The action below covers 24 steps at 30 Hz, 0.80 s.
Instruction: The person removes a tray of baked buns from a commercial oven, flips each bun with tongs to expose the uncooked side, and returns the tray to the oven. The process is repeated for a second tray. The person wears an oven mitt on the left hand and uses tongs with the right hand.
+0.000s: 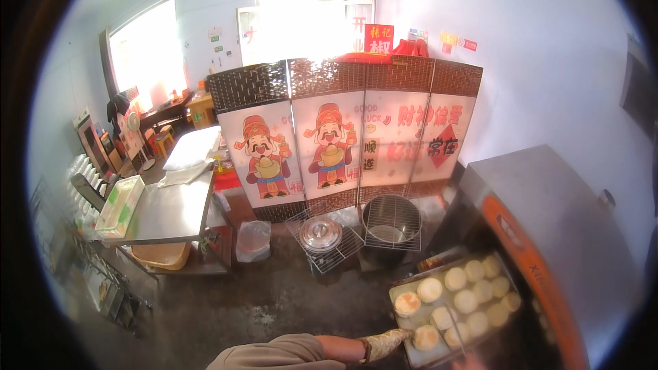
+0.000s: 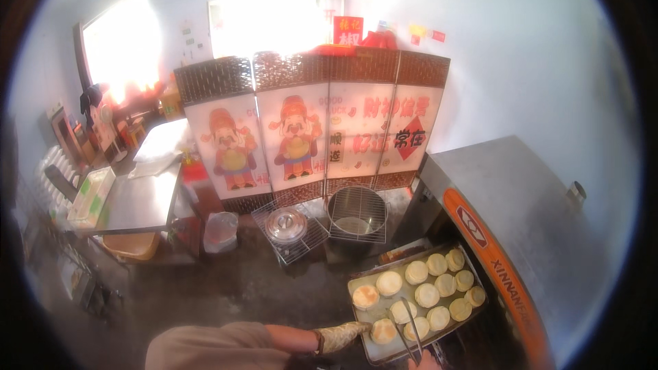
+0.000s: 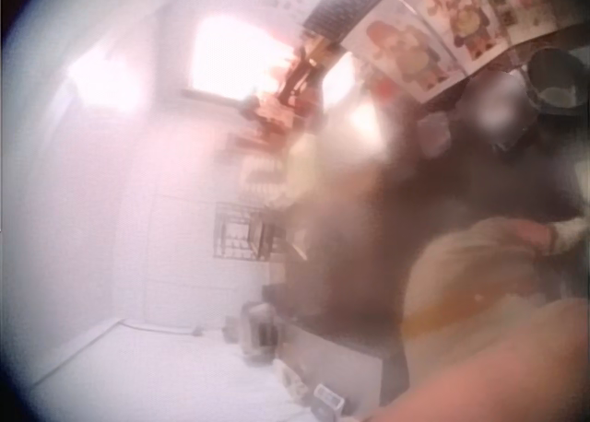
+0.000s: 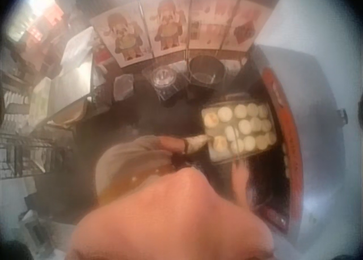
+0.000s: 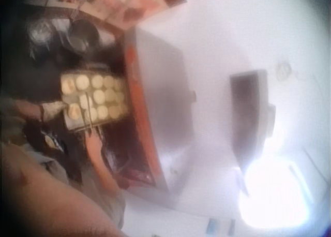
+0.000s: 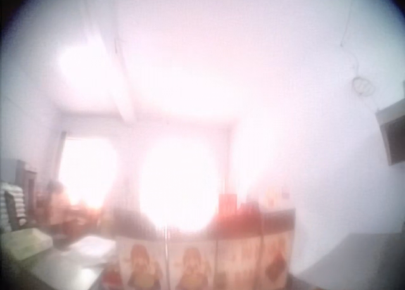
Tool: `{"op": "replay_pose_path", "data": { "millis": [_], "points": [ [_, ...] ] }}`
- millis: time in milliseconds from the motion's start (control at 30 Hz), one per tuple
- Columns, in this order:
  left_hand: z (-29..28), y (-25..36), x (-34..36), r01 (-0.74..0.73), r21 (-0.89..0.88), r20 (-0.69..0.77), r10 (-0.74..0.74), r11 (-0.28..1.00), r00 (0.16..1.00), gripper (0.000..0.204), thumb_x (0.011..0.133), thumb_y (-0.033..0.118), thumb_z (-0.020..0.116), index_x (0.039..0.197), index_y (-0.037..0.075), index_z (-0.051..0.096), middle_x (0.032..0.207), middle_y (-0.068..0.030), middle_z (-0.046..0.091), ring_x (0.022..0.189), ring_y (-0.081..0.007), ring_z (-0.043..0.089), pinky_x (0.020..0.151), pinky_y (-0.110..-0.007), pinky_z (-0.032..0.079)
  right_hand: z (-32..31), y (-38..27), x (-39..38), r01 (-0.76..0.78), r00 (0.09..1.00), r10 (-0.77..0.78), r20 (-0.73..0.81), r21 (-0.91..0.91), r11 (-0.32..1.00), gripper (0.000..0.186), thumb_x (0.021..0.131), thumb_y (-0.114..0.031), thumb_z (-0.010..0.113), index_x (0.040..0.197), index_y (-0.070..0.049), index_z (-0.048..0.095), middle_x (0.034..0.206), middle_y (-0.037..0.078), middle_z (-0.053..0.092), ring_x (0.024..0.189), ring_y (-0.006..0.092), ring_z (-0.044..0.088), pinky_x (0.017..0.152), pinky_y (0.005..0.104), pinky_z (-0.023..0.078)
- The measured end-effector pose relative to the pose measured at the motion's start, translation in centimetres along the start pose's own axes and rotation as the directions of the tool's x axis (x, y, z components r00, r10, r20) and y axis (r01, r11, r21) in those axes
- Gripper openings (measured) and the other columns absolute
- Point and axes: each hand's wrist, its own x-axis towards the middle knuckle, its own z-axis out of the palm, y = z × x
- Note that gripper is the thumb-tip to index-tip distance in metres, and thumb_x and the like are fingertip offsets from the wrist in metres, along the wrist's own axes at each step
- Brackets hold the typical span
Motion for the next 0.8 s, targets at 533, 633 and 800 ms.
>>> {"op": "replay_pose_path", "data": {
  "millis": [533,633,800],
  "points": [
    [4.5,3.8,-2.9,0.083,-0.007,0.024,-0.083,0.997,0.996,0.050,0.118,0.035,0.061,0.153,0.000,0.064,0.147,-0.0166,0.074,0.130,-0.0287,0.071,0.116,-0.041,0.056,0.9,7.5,-11.0,-0.834,0.546,0.129,0.828,0.552,-0.008,0.071,0.115,-0.060,0.066,0.148,0.003,0.067,0.083,0.005,0.069,0.061,0.0117,0.055,0.060,0.0314,0.051],
    [4.7,2.9,-2.8,0.069,-0.224,0.041,-0.061,0.972,0.997,0.043,0.117,0.030,0.064,0.149,0.002,0.068,0.145,-0.0133,0.073,0.130,-0.0252,0.069,0.124,-0.040,0.054,3.5,9.3,-8.8,-0.781,0.617,0.040,0.786,0.605,0.152,0.063,0.115,-0.059,0.067,0.142,-0.002,0.070,0.084,0.005,0.071,0.058,0.0115,0.054,0.055,0.0307,0.046],
    [3.5,2.3,-1.8,0.134,0.159,-0.224,-0.096,0.978,0.970,0.063,0.123,0.045,0.050,0.166,0.001,0.057,0.166,-0.0121,0.063,0.151,-0.0192,0.056,0.134,-0.032,0.038,7.9,12.5,-4.9,-0.778,0.590,-0.136,0.796,0.606,0.170,0.052,0.115,-0.048,0.065,0.143,-0.005,0.069,0.087,0.005,0.069,0.066,0.0155,0.057,0.060,0.0341,0.050]
  ]
}}
